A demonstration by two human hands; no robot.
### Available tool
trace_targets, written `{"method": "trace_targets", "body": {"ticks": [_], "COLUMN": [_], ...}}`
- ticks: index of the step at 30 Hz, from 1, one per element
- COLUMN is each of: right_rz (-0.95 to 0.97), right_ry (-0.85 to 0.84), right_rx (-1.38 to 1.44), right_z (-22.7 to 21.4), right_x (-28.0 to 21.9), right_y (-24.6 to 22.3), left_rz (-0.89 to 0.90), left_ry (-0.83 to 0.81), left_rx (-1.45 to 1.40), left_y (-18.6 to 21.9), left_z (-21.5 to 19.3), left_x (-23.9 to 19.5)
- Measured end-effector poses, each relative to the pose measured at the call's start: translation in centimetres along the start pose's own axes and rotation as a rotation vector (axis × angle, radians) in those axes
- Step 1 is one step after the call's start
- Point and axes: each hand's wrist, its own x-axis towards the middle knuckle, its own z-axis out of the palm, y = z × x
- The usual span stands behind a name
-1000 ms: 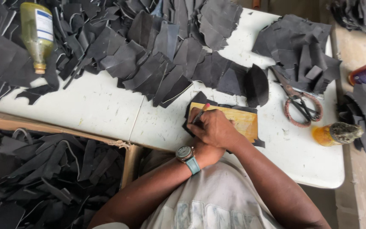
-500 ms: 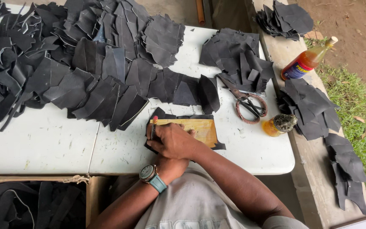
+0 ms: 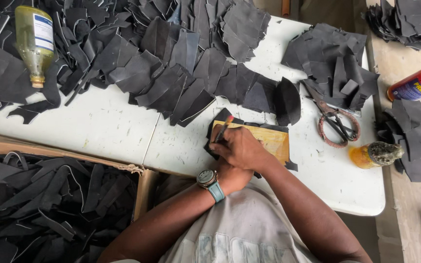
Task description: The person aligns two pieces of black rubber on a wooden template and uses a pencil to trace the outline. They then use shears to cut the rubber along the traced line, creating a shaped piece. The process is repeated with another piece of rubber.
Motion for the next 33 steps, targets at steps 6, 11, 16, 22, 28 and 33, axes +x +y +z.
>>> {"method": "trace_targets", "body": {"ticks": [6,11,16,22,28,33], "right_rz": [0.014,-0.044,-0.085,-0.113,-0.073,-0.082], "right_ry": [0.005,-0.029,-0.022,0.038,0.01,0.105], "right_rx": [0.265,-0.087,-0.156,-0.161,-0.129,0.095], "right_z": [-0.7,0.2,0.2,0.8,0.9,-0.7], "right_x": [0.9,1.3,1.5,1.3,0.9,2.9], "right_y": [-0.2,-0.4,-0.4,0.1,0.1,1.5], "left_rz": [-0.007,0.026,0.104,0.045,0.178,-0.052], "left_ry": [-0.266,0.074,0.256,0.146,0.315,-0.31], "left_rx": [0.328,0.058,-0.028,-0.068,0.014,0.256], "left_y": [0.3,0.1,0.3,1.1,2.2,2.2], "left_z": [-0.4,0.4,0.7,-0.8,-1.9,-2.9], "left_x": [0.5,-0.2,0.4,0.3,0.6,1.2]}}
